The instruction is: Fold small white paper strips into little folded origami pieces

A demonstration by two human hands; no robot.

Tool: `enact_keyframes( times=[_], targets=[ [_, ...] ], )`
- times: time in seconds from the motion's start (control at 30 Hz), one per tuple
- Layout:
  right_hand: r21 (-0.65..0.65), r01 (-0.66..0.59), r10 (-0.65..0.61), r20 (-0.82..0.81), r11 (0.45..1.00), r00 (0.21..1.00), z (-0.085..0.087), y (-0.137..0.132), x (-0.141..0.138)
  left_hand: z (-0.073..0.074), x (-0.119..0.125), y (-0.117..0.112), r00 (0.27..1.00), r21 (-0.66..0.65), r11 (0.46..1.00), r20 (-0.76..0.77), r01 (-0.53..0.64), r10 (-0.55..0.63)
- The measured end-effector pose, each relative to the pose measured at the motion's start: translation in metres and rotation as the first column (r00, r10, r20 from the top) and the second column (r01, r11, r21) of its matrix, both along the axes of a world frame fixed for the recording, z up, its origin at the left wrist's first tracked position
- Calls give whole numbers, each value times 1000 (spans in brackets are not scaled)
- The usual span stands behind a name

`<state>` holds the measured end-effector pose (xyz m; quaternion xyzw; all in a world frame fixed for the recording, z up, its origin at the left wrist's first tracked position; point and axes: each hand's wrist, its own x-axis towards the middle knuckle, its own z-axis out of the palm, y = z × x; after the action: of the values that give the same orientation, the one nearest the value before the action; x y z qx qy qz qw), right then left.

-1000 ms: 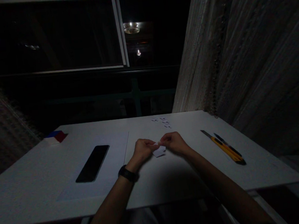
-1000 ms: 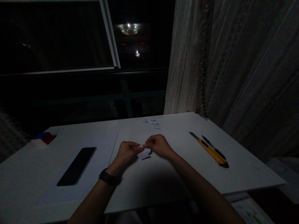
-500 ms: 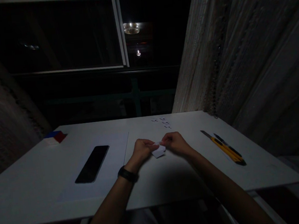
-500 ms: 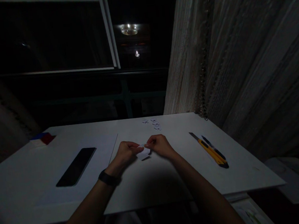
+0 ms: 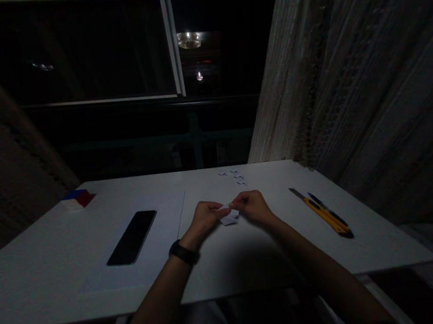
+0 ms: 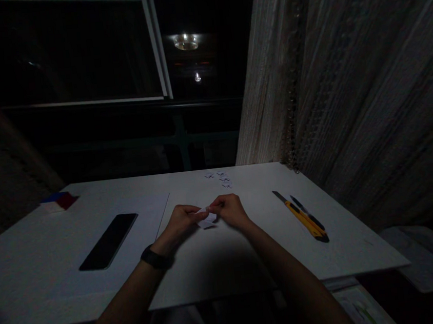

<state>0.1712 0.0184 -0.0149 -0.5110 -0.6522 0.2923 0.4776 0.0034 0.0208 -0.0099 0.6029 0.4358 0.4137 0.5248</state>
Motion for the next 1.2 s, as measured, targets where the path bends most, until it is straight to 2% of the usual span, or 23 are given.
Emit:
enact_keyframes(
  times=[0.17,0.27,0.37,0.53,0.63,0.8,0.93,1.07,1.2],
  targets=[
    [-26,-50,46,-148,998,988,0,1,-4,-1,0,1,997,-7,1000,72,-24,25],
    [-50,-176,154,-289,983,945,-3,1,-8,-1,0,2,978,-58,993,178,-103,112],
    [-48,-244,217,-315,969,924,-11,1,-14,0,0,2,956,-92,981,227,-170,187],
    [-31,-105,91,-300,994,949,-18,3,-17,4,0,-1,965,-102,990,235,-97,119],
    [-62,-90,62,-363,994,930,-16,3,-17,6,0,-3,970,-108,993,234,-47,71],
    [-164,-111,17,-489,980,872,-12,1,-19,4,-1,-1,970,-100,987,195,-128,145],
    [-250,-111,-37,-521,962,853,-13,0,-21,2,-3,2,977,-49,989,157,-139,145],
    [-235,-112,-26,-515,965,857,-15,0,-22,1,-1,2,963,0,985,212,-172,168],
    [-251,-110,-48,-550,962,834,-14,-3,-26,1,1,0,948,85,961,206,-264,242]
  ],
)
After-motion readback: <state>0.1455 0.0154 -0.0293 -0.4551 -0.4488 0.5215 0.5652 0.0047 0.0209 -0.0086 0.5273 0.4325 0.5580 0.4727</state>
